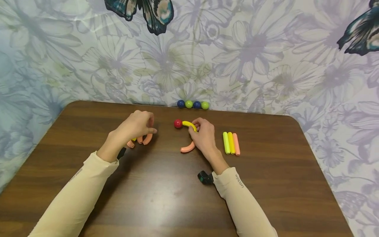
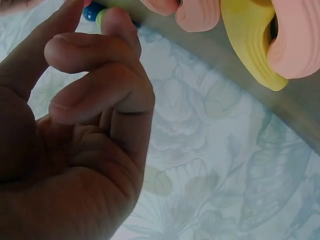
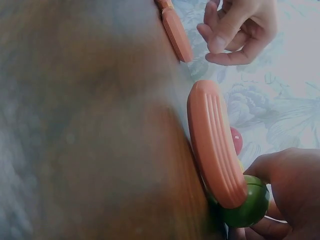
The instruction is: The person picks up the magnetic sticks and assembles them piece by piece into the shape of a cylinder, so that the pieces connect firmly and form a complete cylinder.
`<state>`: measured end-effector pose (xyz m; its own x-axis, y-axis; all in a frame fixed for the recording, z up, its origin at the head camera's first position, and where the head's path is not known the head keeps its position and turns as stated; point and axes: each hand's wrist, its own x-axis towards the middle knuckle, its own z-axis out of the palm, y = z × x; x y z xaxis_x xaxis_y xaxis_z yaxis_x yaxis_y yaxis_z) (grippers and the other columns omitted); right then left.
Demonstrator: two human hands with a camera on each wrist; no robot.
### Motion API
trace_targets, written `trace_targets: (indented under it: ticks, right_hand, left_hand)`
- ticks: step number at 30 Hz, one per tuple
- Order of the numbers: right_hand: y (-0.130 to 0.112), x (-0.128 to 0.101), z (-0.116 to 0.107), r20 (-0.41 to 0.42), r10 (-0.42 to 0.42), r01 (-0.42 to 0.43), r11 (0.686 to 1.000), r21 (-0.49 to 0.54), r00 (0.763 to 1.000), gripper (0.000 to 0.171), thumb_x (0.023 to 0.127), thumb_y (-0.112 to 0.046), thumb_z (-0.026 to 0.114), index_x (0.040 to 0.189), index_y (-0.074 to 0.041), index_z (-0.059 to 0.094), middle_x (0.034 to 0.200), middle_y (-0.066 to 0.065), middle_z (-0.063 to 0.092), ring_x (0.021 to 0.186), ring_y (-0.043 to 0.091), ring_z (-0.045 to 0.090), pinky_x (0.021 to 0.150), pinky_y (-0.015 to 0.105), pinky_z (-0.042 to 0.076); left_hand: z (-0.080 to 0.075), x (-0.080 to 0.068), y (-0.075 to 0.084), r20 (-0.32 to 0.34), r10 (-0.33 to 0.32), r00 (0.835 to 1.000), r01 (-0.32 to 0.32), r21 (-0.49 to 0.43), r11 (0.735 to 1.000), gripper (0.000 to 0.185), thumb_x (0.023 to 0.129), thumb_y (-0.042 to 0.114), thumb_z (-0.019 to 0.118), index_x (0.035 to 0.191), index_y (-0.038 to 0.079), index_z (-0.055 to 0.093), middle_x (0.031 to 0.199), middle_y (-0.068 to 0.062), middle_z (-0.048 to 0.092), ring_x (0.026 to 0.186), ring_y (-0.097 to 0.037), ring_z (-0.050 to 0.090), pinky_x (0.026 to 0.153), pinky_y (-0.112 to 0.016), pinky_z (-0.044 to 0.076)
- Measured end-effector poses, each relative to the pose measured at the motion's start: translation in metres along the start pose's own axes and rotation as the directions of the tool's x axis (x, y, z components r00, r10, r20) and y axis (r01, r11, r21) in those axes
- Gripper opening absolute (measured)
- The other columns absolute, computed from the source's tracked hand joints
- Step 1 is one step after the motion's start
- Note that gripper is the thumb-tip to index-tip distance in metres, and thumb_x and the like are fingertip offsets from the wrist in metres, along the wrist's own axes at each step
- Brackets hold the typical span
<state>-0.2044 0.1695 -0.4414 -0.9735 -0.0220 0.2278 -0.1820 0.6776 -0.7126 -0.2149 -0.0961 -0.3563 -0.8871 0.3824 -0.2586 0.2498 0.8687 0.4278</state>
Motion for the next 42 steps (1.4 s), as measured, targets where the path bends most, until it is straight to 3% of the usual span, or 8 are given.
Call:
trace_targets:
  ticks: [3,7,11,20,23,27,34,42]
  right_hand:
    - [0.0,0.001,0.001,-0.005,-0.003,0.003,1.0,-0.002,1.0,0.016,0.095,-0.016,0.073,0.106,-0.004,0.074,0.095,0.01,0.072,0.083,0.023,0.065,0.077,0.033,0.052]
    - [0.0,0.0,0.002,0.0,-0.006,0.006,1.0,-0.003,1.0,0.016,0.096,-0.016,0.073,0.105,-0.004,0.074,0.095,0.01,0.072,0.084,0.023,0.065,0.078,0.033,0.052]
    - [0.0,0.0,0.004,-0.003,-0.007,0.007,1.0,-0.005,1.0,0.015,0.095,-0.016,0.074,0.105,-0.004,0.074,0.095,0.009,0.072,0.084,0.023,0.066,0.079,0.033,0.052]
    - [0.0,-0.001,0.004,-0.002,-0.005,0.005,1.0,-0.011,1.0,0.016,0.096,-0.017,0.074,0.105,-0.005,0.074,0.095,0.009,0.072,0.083,0.022,0.065,0.077,0.033,0.052]
    - [0.0,-0.001,0.004,-0.001,-0.009,0.009,1.0,-0.009,1.0,0.015,0.095,-0.016,0.074,0.105,-0.004,0.074,0.095,0.01,0.072,0.083,0.023,0.066,0.078,0.034,0.053]
    - [-0.001,0.0,0.003,0.003,-0.013,0.013,1.0,-0.017,1.0,0.015,0.095,-0.016,0.074,0.105,-0.004,0.075,0.096,0.01,0.072,0.084,0.023,0.066,0.078,0.035,0.053]
    - [-0.003,-0.001,0.004,-0.003,-0.04,0.04,0.999,-0.029,0.999,0.015,0.094,-0.016,0.075,0.105,-0.005,0.075,0.096,0.01,0.073,0.084,0.023,0.066,0.078,0.035,0.053]
    - [-0.005,-0.004,0.007,0.016,-0.041,0.041,0.999,-0.027,0.999,0.014,0.095,-0.015,0.075,0.105,-0.005,0.075,0.097,0.009,0.073,0.085,0.023,0.066,0.08,0.035,0.054]
  left_hand:
    - [0.002,-0.003,0.001,0.031,-0.026,0.999,0.026,-0.012,1.0,0.026,0.099,0.019,0.076,0.091,0.004,0.056,0.059,-0.012,0.071,0.053,-0.03,0.07,0.053,-0.036,0.057]
    - [0.008,-0.002,0.003,0.045,-0.052,0.998,0.05,0.041,0.998,0.03,0.095,0.019,0.081,0.093,0.005,0.055,0.059,-0.012,0.07,0.053,-0.027,0.068,0.062,-0.037,0.058]
    - [0.015,0.003,0.004,0.035,-0.031,0.999,0.027,0.119,0.993,0.03,0.089,0.018,0.086,0.094,0.005,0.059,0.056,-0.005,0.069,0.061,-0.024,0.068,0.077,-0.04,0.057]
    - [0.025,0.01,0.002,-0.016,0.063,0.998,-0.06,0.146,0.987,0.02,0.085,0.001,0.073,0.09,0.009,0.055,0.075,-0.004,0.058,0.066,-0.023,0.056,0.06,-0.035,0.043]
    - [0.026,0.013,0.001,-0.034,0.094,0.995,-0.091,0.093,0.992,0.019,0.084,0.005,0.075,0.089,0.009,0.057,0.072,-0.003,0.057,0.065,-0.022,0.056,0.061,-0.034,0.043]
    - [0.026,0.016,0.001,-0.011,0.143,0.99,-0.143,-0.069,0.987,0.021,0.091,0.008,0.072,0.108,0.002,0.062,0.068,-0.002,0.065,0.063,-0.017,0.059,0.063,-0.031,0.048]
    - [0.029,0.019,0.004,0.073,0.187,0.98,-0.155,-0.32,0.935,0.026,0.102,0.005,0.059,0.127,-0.002,0.056,0.077,-0.011,0.072,0.059,-0.018,0.056,0.059,-0.029,0.05]
    - [0.035,0.022,0.002,0.076,0.172,0.982,-0.119,-0.457,0.882,0.029,0.105,0.004,0.058,0.132,-0.007,0.056,0.087,-0.015,0.075,0.064,-0.024,0.066,0.063,-0.036,0.059]
